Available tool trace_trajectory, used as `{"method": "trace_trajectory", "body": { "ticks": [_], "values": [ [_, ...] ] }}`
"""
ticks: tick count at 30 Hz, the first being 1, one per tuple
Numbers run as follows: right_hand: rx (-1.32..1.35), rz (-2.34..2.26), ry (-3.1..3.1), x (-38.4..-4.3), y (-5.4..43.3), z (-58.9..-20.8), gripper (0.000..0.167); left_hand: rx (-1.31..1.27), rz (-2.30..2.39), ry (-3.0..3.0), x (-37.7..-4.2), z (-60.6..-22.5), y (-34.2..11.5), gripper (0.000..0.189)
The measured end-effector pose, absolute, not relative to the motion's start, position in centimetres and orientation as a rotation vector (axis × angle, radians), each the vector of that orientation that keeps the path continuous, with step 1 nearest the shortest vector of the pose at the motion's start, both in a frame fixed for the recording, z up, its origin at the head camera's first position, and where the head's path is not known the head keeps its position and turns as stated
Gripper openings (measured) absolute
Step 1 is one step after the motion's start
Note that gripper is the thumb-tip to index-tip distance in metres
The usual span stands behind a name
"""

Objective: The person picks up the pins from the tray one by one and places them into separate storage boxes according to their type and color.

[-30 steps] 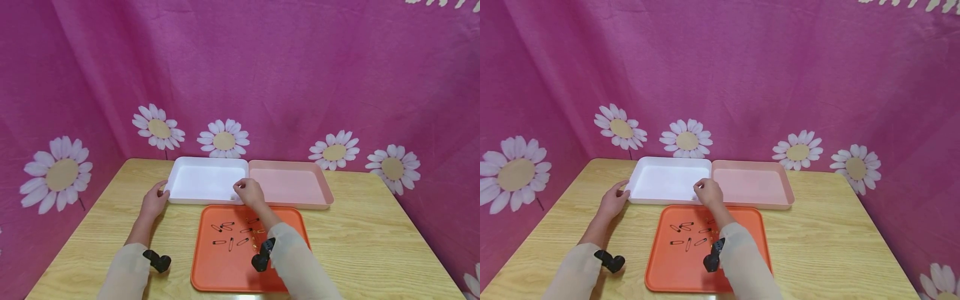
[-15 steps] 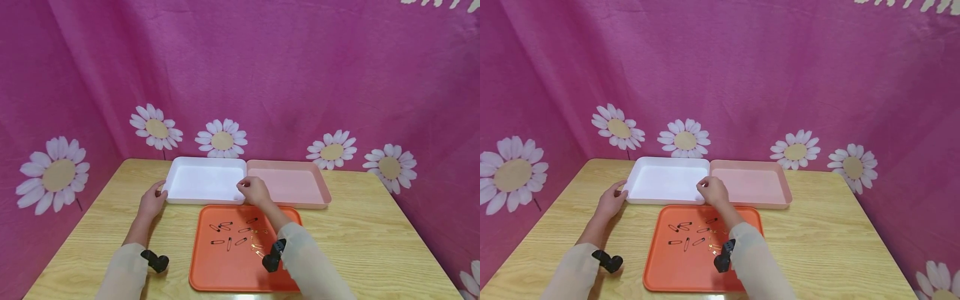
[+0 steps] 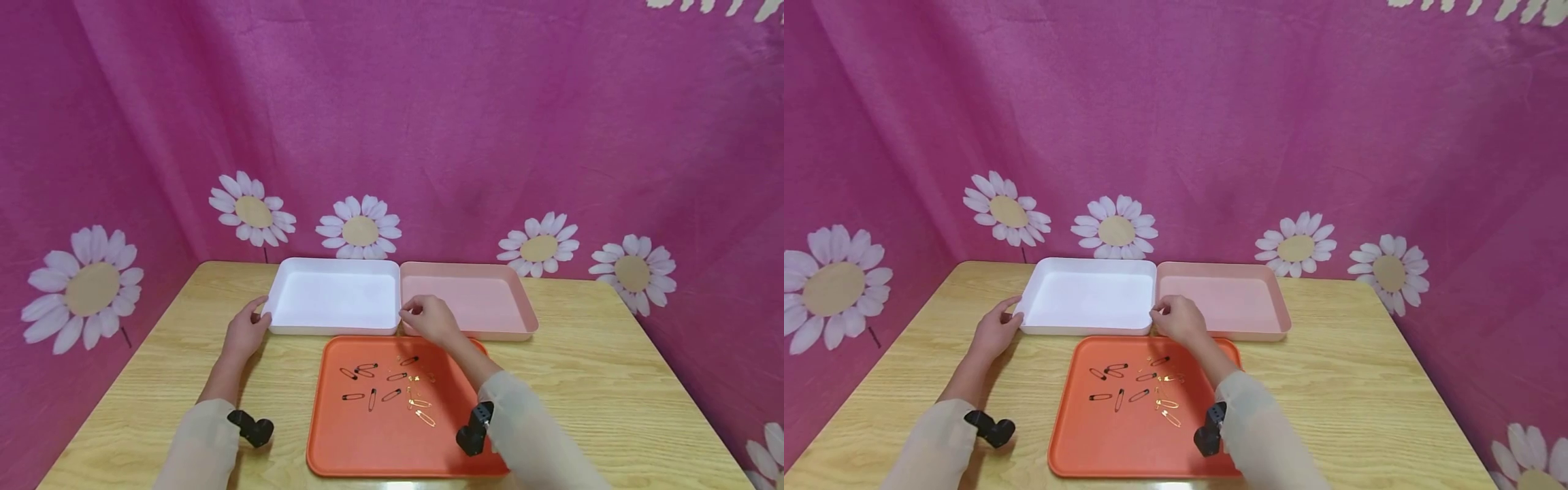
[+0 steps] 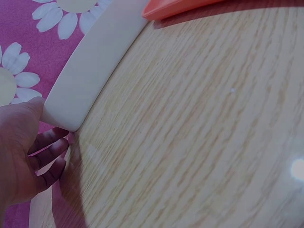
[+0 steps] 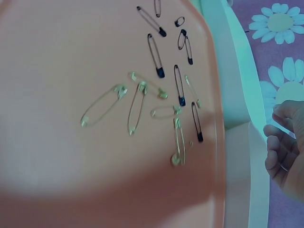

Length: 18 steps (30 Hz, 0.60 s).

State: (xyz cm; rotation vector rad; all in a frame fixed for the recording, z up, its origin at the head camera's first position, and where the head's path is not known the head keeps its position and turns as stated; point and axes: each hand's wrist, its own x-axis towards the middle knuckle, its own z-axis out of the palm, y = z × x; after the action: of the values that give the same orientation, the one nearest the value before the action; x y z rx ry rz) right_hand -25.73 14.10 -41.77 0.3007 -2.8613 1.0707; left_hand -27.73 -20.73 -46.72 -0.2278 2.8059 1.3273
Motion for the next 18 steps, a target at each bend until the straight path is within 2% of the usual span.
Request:
{"method": "trace_trajectory", "body": {
  "ticks": [18],
  "values": [
    [0.552, 0.896, -2.947, -22.3, 16.4, -41.9, 0.01, -0.202, 1.315, 2.84, -27.6, -46.6, -20.8, 0.05]
  ]
}}
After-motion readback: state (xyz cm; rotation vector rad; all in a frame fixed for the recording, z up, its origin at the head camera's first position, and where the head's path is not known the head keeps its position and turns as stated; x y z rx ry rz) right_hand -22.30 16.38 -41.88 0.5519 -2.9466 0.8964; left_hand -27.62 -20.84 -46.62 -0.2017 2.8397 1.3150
